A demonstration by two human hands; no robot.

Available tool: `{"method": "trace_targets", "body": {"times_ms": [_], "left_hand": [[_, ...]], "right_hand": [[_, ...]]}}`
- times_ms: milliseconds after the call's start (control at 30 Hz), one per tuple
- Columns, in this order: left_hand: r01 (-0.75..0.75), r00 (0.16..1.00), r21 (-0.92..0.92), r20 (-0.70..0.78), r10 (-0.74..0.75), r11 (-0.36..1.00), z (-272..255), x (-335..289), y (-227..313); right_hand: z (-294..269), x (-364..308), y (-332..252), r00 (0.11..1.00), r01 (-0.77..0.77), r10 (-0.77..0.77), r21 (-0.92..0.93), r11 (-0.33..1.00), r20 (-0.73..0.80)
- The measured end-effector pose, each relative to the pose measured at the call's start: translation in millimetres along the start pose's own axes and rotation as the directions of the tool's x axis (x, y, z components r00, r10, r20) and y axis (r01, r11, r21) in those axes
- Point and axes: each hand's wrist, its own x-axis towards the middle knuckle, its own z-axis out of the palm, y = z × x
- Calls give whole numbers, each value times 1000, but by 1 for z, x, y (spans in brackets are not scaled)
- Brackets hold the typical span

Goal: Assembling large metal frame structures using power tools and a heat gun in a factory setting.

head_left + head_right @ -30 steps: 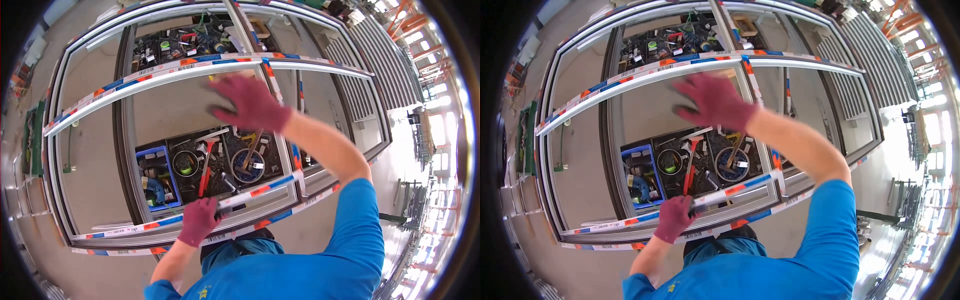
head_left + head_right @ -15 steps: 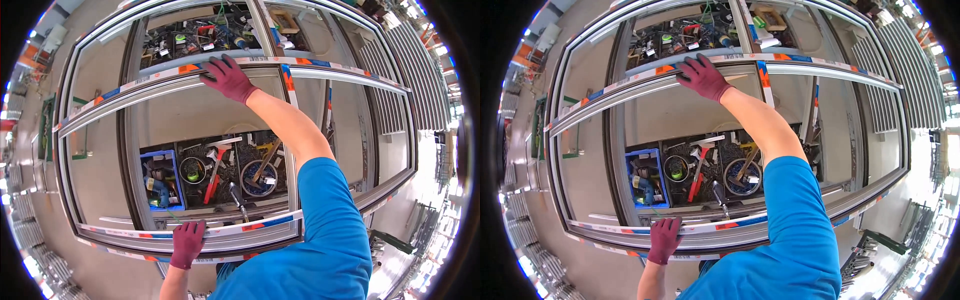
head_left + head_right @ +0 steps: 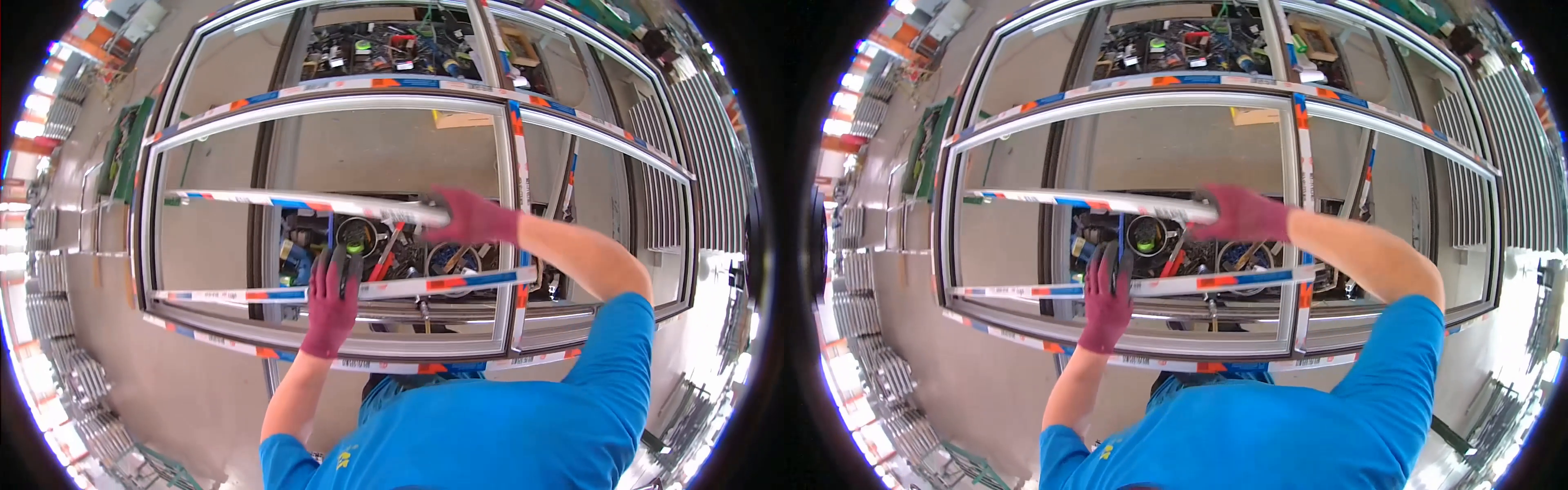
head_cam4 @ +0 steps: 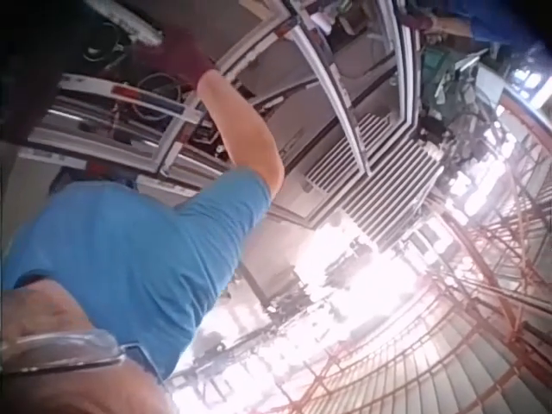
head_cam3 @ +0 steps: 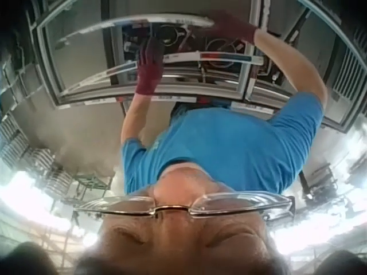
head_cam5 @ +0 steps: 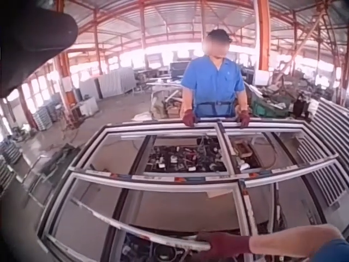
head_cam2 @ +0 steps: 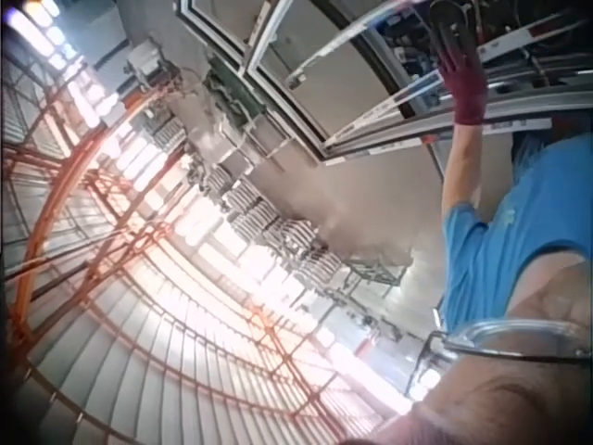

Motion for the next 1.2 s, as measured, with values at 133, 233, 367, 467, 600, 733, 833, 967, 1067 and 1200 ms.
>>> {"method": "trace_targets", "body": {"times_ms": [133,233,367,467,600,733,833,967,1067,1200], "left_hand": [[-22,998,86,-52,27,996,-19,15,9],[-71,983,-60,163,80,996,-26,12,4],[-99,908,-274,369,200,957,-41,-5,-9],[-31,797,-392,545,259,919,-59,-14,-12],[-246,757,-312,530,382,918,-72,-26,-2],[-314,787,-356,422,451,880,-44,-36,-13],[-459,705,-367,404,583,809,-31,-22,9],[-595,688,-363,231,688,717,-12,-10,49],[-683,653,-355,94,751,639,4,8,97],[-654,729,-242,48,682,716,25,29,123]], "right_hand": [[30,-67,-51,947,-186,182,-11,983,265],[76,-113,-45,923,-130,207,-242,961,325],[106,-162,-79,881,-219,239,-95,971,409],[131,-213,-81,880,-273,292,-103,956,375],[126,-263,-94,862,-393,365,8,919,353],[132,-309,-92,887,-385,339,95,918,315],[143,-344,-91,880,-463,403,272,843,250],[134,-359,-111,757,-647,576,235,725,309],[142,-366,-106,661,-744,664,425,516,351],[143,-349,-105,633,-731,748,475,490,201]]}}
